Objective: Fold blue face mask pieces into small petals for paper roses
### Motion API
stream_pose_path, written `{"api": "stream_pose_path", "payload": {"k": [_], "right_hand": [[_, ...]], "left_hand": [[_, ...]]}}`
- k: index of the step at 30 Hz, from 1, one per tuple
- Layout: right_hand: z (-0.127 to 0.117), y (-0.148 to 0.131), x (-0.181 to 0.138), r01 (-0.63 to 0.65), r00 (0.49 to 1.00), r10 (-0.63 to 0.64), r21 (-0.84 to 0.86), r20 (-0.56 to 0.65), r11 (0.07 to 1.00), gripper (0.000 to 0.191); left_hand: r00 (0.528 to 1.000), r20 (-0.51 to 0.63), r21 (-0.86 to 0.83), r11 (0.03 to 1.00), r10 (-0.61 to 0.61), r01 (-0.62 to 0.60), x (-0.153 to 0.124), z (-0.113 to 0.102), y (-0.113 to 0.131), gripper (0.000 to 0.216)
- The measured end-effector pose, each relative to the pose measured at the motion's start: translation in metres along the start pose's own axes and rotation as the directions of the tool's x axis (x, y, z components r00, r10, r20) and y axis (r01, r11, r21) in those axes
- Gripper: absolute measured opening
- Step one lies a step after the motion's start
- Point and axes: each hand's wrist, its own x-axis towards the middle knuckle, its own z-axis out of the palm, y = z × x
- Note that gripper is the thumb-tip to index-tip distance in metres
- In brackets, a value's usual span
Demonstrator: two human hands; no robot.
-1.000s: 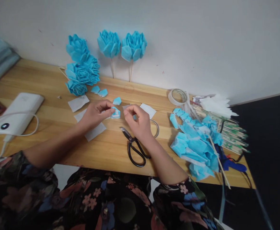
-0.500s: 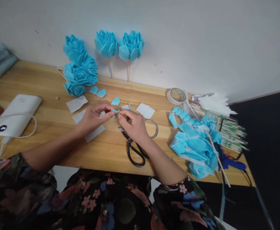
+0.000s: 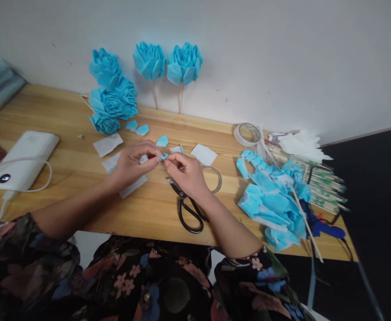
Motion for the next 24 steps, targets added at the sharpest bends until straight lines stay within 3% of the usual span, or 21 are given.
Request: {"api": "stream_pose_path", "payload": {"k": [12, 24], "right_hand": [[0.0011, 0.0047, 0.0003, 0.036, 0.998, -0.038, -0.04, -0.05, 0.999, 0.02], [-0.0008, 0.0017, 0.0003, 0.013, 0.999, -0.014, 0.053, 0.029, 0.998, 0.018]], "left_hand": [[0.994, 0.052, 0.072, 0.993, -0.101, 0.097, -0.0014, -0.0019, 0.0081, 0.01], [0.997, 0.045, 0.006, 0.998, -0.068, 0.067, -0.0006, -0.0026, 0.0017, 0.012]]}}
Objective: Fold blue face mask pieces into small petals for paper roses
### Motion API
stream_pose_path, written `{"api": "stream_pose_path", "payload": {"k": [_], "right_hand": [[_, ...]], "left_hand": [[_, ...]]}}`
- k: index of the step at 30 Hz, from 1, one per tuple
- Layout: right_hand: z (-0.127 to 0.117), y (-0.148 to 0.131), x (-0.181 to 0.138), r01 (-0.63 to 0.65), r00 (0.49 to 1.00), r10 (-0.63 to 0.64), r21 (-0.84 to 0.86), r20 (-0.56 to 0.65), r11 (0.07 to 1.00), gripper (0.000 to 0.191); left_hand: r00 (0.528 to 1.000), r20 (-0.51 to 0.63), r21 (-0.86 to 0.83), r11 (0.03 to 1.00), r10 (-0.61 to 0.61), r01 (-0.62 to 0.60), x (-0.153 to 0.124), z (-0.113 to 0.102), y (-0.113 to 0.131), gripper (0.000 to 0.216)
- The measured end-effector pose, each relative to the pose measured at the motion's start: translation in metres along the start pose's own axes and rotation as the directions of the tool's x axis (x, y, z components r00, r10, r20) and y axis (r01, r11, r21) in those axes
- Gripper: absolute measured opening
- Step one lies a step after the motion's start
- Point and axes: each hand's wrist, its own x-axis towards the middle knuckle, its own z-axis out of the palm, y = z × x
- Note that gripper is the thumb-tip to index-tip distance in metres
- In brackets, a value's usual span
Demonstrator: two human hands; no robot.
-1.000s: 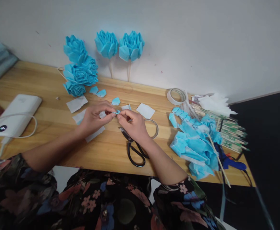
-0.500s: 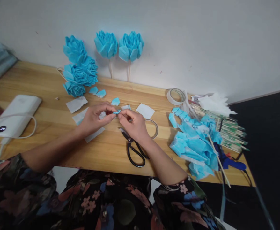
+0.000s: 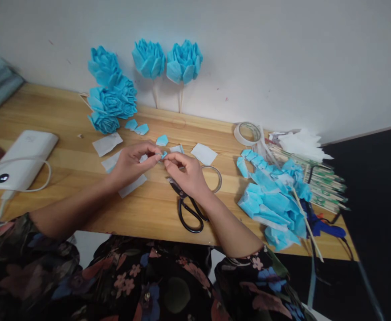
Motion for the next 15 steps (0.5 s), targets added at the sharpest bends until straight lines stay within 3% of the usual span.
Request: {"api": "stream_pose_path", "payload": {"k": [7, 15], "right_hand": [[-0.0009, 0.0027, 0.0002, -0.002, 1.0, 0.002, -0.014, -0.019, 1.0, 0.025], [-0.0018, 0.0013, -0.0005, 0.009, 1.0, -0.009, -0.014, -0.003, 1.0, 0.021]], "left_hand": [[0.991, -0.034, 0.033, 0.991, 0.132, -0.131, -0.0001, 0.0026, 0.0001, 0.012], [0.997, -0.021, -0.01, 0.997, 0.071, -0.072, 0.0002, 0.0018, 0.0, 0.013]]}}
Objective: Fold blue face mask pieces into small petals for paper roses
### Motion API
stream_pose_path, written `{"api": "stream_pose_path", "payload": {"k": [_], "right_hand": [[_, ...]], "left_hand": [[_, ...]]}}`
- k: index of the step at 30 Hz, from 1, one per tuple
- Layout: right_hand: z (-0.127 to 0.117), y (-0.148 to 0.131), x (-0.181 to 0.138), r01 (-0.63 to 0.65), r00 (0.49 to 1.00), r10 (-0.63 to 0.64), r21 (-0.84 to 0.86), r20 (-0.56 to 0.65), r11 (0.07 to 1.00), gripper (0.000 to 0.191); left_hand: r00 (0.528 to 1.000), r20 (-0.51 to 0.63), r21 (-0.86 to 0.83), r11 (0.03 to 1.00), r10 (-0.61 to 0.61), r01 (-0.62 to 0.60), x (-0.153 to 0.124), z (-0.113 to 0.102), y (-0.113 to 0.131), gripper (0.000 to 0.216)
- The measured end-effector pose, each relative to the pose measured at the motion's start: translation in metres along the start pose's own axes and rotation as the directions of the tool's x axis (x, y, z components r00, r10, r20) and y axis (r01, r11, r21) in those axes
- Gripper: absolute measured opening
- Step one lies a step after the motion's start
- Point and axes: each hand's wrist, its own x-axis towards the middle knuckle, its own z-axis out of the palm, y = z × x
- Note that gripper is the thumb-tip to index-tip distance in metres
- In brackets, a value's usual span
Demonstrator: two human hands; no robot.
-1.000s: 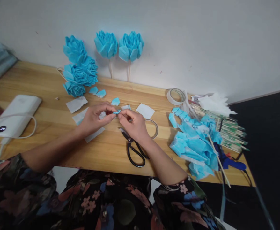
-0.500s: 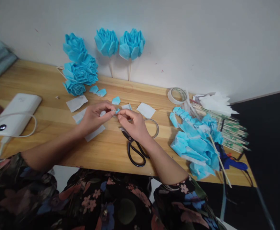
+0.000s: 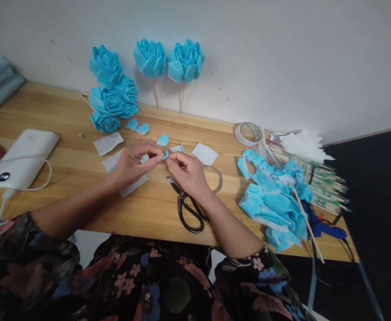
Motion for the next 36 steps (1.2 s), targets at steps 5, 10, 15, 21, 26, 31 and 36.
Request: {"api": "stream_pose_path", "payload": {"k": [5, 10, 15, 21, 26, 31, 36], "right_hand": [[0.001, -0.001, 0.0, -0.016, 1.0, 0.016, 0.002, -0.006, 1.0, 0.022], [0.002, -0.003, 0.0, -0.017, 1.0, 0.017, 0.001, -0.007, 1.0, 0.021], [0.001, -0.003, 0.0, -0.015, 1.0, 0.015, 0.0, 0.005, 1.0, 0.02], [0.0, -0.002, 0.0, -0.001, 1.0, 0.001, 0.008, 0.009, 1.0, 0.021], [-0.007, -0.001, -0.001, 0.075, 0.997, -0.074, 0.055, -0.011, 0.996, 0.026], [-0.011, 0.004, 0.003, 0.131, 0.964, -0.109, 0.077, -0.243, 0.988, 0.015], [-0.002, 0.008, 0.004, 0.049, 0.999, -0.047, 0.141, -0.018, 0.989, 0.036]], "left_hand": [[1.0, 0.007, -0.004, 1.0, 0.007, -0.007, 0.001, 0.0, 0.002, 0.014], [0.999, 0.024, -0.016, 0.999, -0.046, 0.046, 0.001, -0.001, 0.004, 0.015], [0.997, 0.026, -0.042, 0.996, -0.076, 0.077, 0.0, -0.001, 0.004, 0.014], [0.989, 0.042, -0.105, 0.984, -0.143, 0.147, 0.002, -0.003, 0.007, 0.015], [0.937, 0.032, -0.253, 0.904, -0.348, 0.345, 0.005, -0.006, 0.006, 0.019], [0.922, 0.094, -0.31, 0.869, -0.375, 0.386, 0.004, -0.005, 0.002, 0.024], [0.93, 0.131, -0.319, 0.873, -0.345, 0.369, 0.002, -0.003, 0.004, 0.025]]}}
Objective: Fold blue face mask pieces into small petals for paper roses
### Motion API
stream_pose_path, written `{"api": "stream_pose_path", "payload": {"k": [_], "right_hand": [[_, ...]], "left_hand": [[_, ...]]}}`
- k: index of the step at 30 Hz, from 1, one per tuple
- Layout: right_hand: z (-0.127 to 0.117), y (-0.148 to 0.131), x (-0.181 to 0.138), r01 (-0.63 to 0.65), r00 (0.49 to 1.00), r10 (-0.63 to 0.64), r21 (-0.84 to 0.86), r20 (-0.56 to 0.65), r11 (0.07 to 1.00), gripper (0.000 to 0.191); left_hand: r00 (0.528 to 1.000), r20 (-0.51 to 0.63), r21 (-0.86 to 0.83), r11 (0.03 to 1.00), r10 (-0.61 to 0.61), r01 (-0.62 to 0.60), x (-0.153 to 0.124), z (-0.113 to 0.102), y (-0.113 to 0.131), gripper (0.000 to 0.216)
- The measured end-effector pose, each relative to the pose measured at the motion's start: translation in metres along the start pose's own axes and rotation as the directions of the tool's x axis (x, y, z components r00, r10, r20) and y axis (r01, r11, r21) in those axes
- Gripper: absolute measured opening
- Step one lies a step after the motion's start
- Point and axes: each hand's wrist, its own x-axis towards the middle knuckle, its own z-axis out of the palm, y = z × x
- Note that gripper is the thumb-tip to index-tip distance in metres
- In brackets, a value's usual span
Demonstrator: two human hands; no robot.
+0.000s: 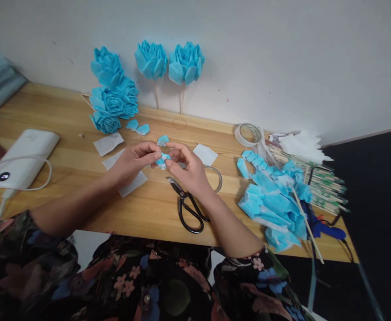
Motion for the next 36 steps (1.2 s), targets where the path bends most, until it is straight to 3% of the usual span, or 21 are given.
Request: {"api": "stream_pose_path", "payload": {"k": [8, 18, 24, 29, 36], "right_hand": [[0.006, 0.004, -0.002, 0.029, 1.0, -0.03, -0.03, -0.01, 0.999, 0.036], [0.01, 0.002, -0.006, 0.067, 0.996, -0.077, -0.197, -0.043, 0.978, 0.039], [0.011, 0.002, -0.006, 0.041, 0.998, -0.049, -0.167, -0.044, 0.985, 0.039], [0.003, -0.001, -0.003, 0.021, 0.999, -0.018, -0.11, 0.033, 0.994, 0.035], [0.004, 0.002, -0.001, 0.036, 0.999, -0.037, -0.063, -0.009, 0.997, 0.034]], "left_hand": [[0.999, 0.039, 0.118, 0.993, 0.007, -0.011, -0.001, 0.001, 0.002, 0.024], [0.998, 0.048, 0.253, 0.966, 0.033, -0.044, -0.001, -0.001, 0.002, 0.015], [0.997, 0.049, 0.273, 0.959, 0.06, -0.071, 0.001, -0.003, -0.001, 0.015], [0.999, 0.017, 0.253, 0.966, 0.047, -0.05, 0.003, -0.004, -0.002, 0.015], [0.999, 0.025, 0.22, 0.975, 0.037, -0.042, 0.0, 0.0, -0.001, 0.016]]}}
